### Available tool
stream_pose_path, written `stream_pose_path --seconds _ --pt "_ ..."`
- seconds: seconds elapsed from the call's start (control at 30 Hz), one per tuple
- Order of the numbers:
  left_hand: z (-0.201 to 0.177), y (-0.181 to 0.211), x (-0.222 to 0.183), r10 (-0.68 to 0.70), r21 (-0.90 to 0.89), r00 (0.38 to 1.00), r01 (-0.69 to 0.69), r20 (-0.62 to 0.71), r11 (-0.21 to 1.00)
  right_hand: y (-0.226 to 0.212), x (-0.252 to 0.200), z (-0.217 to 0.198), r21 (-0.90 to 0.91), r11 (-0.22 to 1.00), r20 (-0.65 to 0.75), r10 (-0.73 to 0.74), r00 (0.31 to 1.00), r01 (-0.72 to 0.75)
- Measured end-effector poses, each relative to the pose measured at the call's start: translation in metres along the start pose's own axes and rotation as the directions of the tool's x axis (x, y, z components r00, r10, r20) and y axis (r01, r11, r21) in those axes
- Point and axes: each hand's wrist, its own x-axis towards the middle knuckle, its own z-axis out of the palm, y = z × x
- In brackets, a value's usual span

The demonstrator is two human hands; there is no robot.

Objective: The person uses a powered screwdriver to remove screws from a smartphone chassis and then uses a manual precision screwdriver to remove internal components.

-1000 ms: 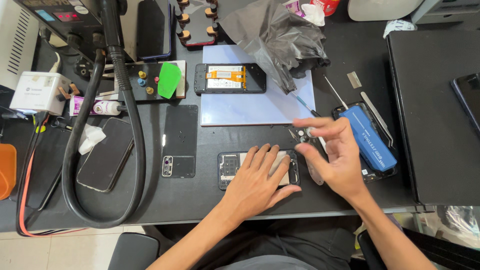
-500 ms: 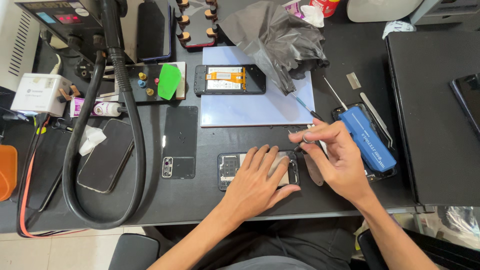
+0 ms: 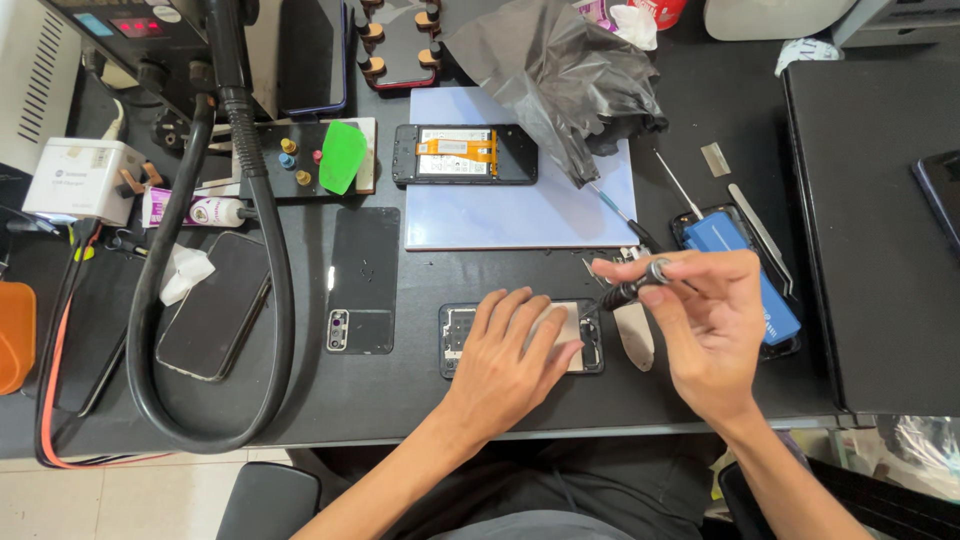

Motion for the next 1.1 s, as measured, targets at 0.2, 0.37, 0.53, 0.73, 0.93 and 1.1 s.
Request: stream_pose_path --seconds 0.2,0.37,0.53,0.73,0.93,1.1 --pt "-0.004 0.001 -0.004 0.022 -0.028 1.000 -0.022 -0.019 0.999 0.000 -0.011 0.011 0.045 0.998 0.009 -0.045 0.999 0.044" --pt "-0.010 -0.001 -0.005 -0.007 -0.055 0.999 0.005 -0.036 0.998 0.001 -0.016 0.016 -0.020 0.999 -0.155 -0.029 0.987 0.026" --pt "-0.047 -0.032 -0.001 -0.076 0.170 0.997 0.080 -0.034 0.982 0.011 -0.011 0.005 0.121 0.993 -0.225 0.035 0.974 -0.008" --pt "-0.089 -0.080 -0.002 -0.313 0.549 0.950 0.254 0.014 0.796 0.019 -0.008 0.008 0.079 0.994 -0.239 0.097 0.966 -0.080" --pt "-0.094 -0.086 -0.007 -0.418 0.613 0.907 0.300 0.055 0.731 0.010 -0.004 0.013 -0.166 0.985 -0.158 0.025 0.987 -0.052" --pt "-0.085 -0.076 -0.001 -0.304 0.510 0.951 0.285 -0.048 0.811 0.019 -0.005 0.011 -0.209 0.978 -0.081 -0.041 0.996 0.024"
